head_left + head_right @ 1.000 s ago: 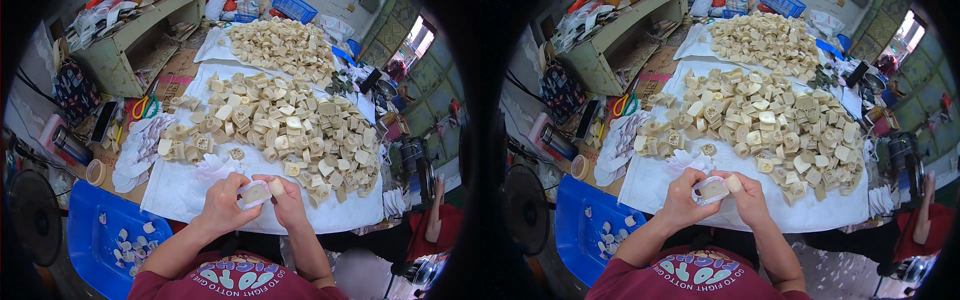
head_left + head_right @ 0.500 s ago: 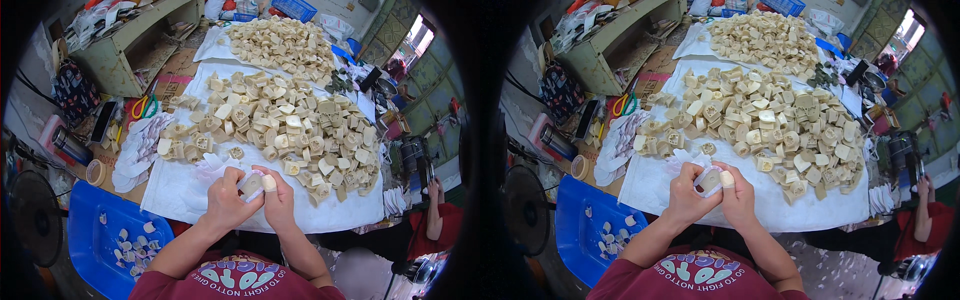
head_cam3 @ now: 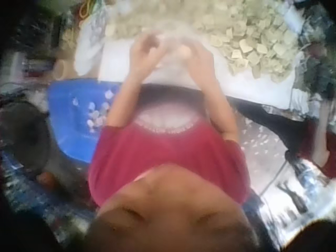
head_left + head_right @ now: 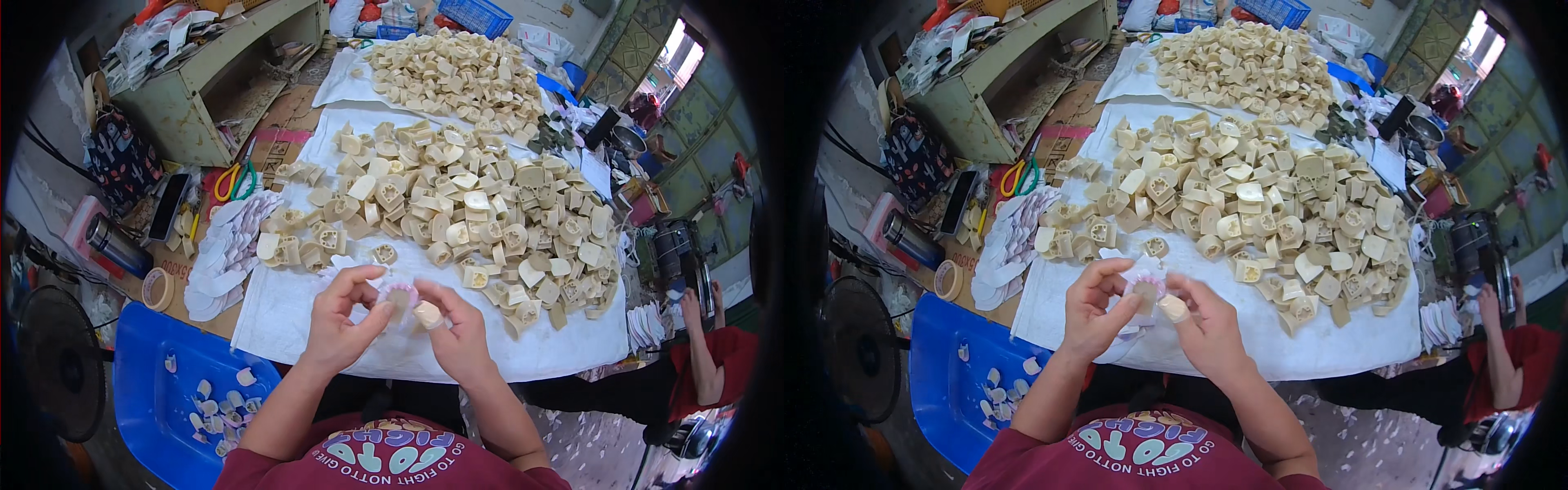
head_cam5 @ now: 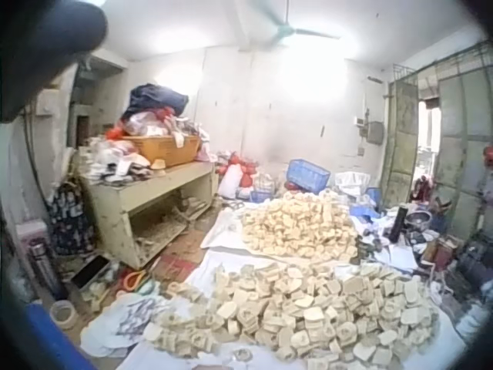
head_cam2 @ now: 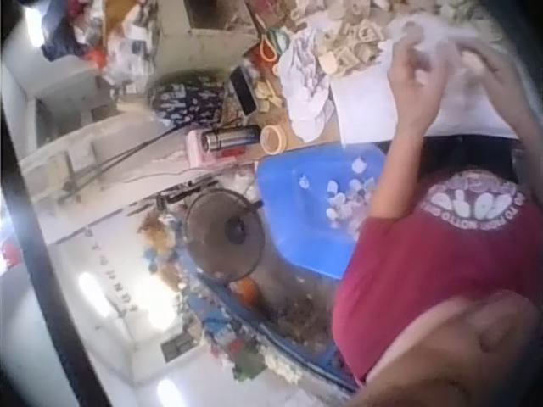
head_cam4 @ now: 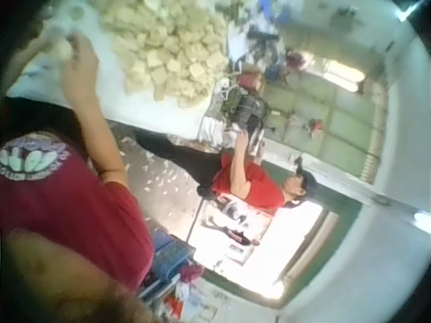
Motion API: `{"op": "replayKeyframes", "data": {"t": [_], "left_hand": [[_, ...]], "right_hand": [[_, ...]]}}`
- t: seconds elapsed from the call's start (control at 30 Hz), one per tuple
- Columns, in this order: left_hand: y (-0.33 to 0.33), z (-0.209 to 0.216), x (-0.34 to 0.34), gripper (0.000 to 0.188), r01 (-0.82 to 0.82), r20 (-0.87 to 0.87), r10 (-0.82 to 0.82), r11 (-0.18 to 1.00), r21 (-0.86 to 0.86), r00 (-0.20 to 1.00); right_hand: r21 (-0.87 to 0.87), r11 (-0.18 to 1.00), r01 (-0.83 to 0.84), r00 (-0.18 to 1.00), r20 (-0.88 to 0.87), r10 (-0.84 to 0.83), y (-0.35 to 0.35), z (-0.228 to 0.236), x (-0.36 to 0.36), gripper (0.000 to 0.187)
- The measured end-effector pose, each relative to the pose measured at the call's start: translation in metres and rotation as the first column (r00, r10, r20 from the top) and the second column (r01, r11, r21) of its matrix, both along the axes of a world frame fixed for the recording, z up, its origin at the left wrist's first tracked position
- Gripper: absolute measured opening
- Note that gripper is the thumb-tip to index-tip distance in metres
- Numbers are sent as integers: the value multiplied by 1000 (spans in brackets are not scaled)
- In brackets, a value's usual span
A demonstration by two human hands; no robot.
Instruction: The person sits at a cluttered table and repeatedly picks up small beige plastic components and thin pinkish sheets. They insert the plastic parts into the sheets, manipulate them to fit, and place the assembled units into a blue bin.
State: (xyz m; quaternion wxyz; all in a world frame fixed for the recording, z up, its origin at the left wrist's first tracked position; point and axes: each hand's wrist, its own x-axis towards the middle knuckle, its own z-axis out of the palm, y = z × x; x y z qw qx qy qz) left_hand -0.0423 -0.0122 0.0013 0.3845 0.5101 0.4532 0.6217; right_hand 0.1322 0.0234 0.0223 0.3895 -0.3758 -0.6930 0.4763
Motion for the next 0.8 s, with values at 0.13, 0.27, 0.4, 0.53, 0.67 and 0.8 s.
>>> {"op": "replayKeyframes", "data": {"t": [0.13, 0.27, 0.4, 0.53, 0.67, 0.8], "left_hand": [[-2, -4, 13, 52, -105, -305, 182, 962, 252, 935], [0, 10, 9, 45, 148, 62, -145, 988, -43, 987], [2, 17, 20, 46, 185, -81, -184, 983, 3, 980], [-8, 2, 31, 45, 87, -155, -50, 965, 248, 987], [-25, -7, 30, 43, 19, 66, -21, 999, 32, 998], [-52, -34, -7, 41, -69, 99, 72, 997, -41, 992]], "right_hand": [[-532, 809, -250, 954, -278, 111, -7, -13, 6, 34], [-334, 926, -177, 971, -213, 109, -19, -15, 0, 37], [-289, 943, -162, 942, -330, 61, -27, -18, -11, 33], [-444, 880, -167, 935, -355, -2, -38, -24, -8, 39], [-503, 842, -195, 939, -344, 12, -42, -30, -20, 37], [-399, 867, -298, 954, -95, 284, -43, -49, -36, 31]]}}
